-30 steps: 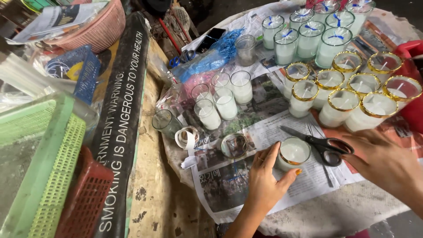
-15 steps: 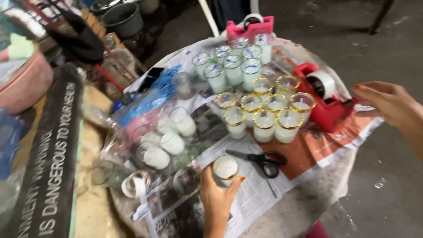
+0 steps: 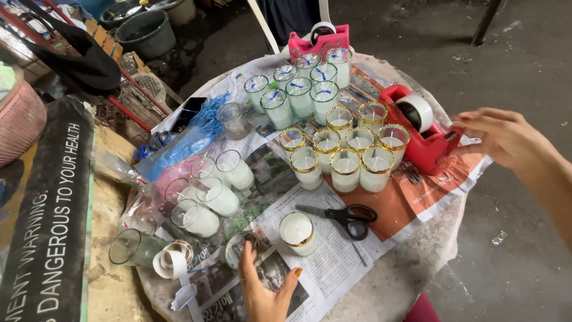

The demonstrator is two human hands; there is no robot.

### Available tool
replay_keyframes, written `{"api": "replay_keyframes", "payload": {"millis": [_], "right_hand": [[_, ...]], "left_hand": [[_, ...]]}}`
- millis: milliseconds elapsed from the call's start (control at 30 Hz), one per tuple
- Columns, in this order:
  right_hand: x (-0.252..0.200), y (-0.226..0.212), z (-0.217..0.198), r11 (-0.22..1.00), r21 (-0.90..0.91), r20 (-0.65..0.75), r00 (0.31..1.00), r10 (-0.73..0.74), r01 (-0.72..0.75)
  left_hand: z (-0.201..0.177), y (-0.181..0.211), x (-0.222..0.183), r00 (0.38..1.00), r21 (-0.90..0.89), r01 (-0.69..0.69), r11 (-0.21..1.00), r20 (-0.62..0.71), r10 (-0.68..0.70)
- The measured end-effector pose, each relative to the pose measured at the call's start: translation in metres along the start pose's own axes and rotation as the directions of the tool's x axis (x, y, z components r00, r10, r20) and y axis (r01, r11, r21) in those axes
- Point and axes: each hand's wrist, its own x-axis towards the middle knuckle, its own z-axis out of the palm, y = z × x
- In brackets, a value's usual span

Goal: The person is applying gold-colored decorative rings to the rims of small glass jars, likely as part of a candle-making process.

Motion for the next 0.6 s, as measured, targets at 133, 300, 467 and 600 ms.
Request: {"api": "replay_keyframes", "payload": {"millis": [133,300,467,600], "right_hand": [[-0.014,0.069,-0.032,0.973,0.135,0.023,0.981,-0.194,0.189],[-0.009,0.109,-0.015,0.996,0.084,-0.124,0.991,0.051,-0.04],[-0.064,0.1,0.018,0.998,0.051,-0.089,0.995,-0.037,0.041],[-0.103,0.082,0.068,0.954,-0.266,0.133,0.985,-0.107,0.14]], "left_hand": [[-0.004,-0.024,-0.005,0.996,0.057,0.087,0.995,-0.013,-0.087],[-0.005,-0.033,-0.009,0.999,0.053,0.053,0.997,0.007,-0.053],[-0.015,-0.012,-0.015,0.987,0.082,-0.101,0.991,-0.116,0.11],[-0.025,0.043,-0.009,0.949,0.012,-0.289,0.957,-0.13,0.288]]}}
